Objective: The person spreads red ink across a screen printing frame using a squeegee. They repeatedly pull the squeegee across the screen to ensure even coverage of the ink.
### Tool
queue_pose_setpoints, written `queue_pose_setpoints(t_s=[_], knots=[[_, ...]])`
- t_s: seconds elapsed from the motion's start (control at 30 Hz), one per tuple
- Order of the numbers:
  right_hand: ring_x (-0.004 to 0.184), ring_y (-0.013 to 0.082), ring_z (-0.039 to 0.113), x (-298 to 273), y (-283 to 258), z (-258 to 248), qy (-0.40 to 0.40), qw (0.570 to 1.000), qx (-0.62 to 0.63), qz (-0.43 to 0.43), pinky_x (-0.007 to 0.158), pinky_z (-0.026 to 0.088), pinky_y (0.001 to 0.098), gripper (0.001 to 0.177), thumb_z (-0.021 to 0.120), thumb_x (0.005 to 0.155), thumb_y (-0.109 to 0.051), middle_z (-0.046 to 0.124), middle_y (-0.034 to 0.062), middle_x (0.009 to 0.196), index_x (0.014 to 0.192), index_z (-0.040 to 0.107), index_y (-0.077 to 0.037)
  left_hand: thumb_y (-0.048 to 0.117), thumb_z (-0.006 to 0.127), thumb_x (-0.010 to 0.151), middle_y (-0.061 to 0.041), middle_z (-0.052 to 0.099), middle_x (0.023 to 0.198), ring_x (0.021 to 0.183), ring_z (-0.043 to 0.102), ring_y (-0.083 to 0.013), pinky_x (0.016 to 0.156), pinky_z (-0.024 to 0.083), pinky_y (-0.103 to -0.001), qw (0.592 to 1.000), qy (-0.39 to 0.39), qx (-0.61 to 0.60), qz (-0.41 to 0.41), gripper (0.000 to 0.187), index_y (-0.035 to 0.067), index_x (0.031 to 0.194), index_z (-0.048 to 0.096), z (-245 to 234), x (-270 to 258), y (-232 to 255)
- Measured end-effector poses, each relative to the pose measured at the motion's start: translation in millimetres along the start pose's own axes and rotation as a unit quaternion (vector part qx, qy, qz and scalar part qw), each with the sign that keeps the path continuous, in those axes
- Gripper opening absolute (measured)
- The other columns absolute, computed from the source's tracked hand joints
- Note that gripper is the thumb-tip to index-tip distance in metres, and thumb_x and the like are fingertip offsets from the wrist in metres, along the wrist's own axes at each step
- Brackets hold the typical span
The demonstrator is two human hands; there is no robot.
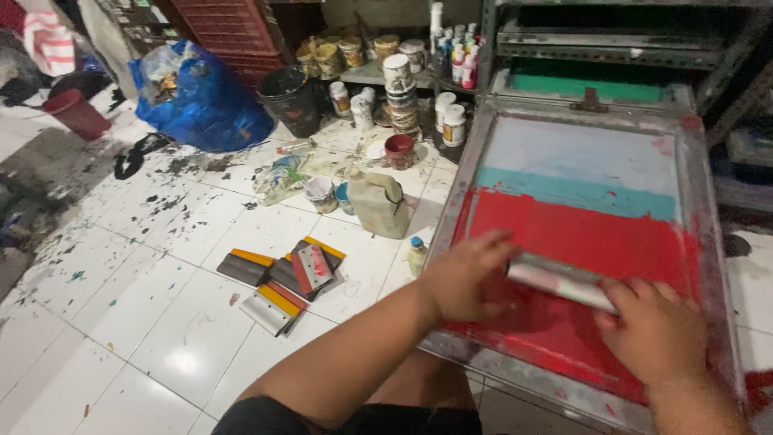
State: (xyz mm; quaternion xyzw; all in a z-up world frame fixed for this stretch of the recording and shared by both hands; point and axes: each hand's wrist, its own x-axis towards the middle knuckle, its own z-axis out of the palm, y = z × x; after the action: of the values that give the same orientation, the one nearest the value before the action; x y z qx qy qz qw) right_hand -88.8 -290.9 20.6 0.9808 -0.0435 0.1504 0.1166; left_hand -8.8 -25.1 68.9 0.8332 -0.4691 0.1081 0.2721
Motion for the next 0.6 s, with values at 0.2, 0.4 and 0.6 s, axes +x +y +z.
queue_pose_setpoints(t_s=[0.2,0.4,0.6], knots=[[0.100,0.0151,0.059,46.6,-32.8,-45.9,-0.129,0.989,-0.040,-0.059,0.069,0.057,0.0341,0.046,0.055,0.068,-0.048,0.060,-0.0136,0.100,0.113,0.046,-0.044,0.028,0.060,0.068,-0.010,0.062,0.099,0.093,0.058,-0.0322,0.078,0.047,-0.041,0.961,-0.176,0.071,-0.202,0.034,0.015,0.099,0.058,-2.9,28.6,-9.0],[0.091,0.0185,0.064,77.4,-48.4,22.1,-0.043,0.995,-0.037,-0.079,0.078,0.051,0.0315,0.035,0.054,0.067,-0.046,0.065,-0.0096,0.091,0.103,0.053,-0.042,0.021,0.053,0.081,-0.007,0.062,0.103,0.093,0.062,-0.0278,0.069,0.054,-0.042,0.916,-0.252,0.124,-0.285,0.025,0.017,0.105,0.059,-27.0,56.6,-4.9],[0.078,0.0215,0.059,106.9,-22.3,143.6,-0.015,0.992,0.103,-0.071,0.075,0.044,0.0314,0.028,0.065,0.062,-0.029,0.057,0.0025,0.075,0.089,0.058,-0.029,0.020,0.055,0.083,0.002,0.065,0.089,0.080,0.064,-0.0163,0.061,0.056,-0.031,0.912,-0.298,0.138,-0.246,0.020,0.024,0.102,0.059,-30.2,74.3,-21.5]])
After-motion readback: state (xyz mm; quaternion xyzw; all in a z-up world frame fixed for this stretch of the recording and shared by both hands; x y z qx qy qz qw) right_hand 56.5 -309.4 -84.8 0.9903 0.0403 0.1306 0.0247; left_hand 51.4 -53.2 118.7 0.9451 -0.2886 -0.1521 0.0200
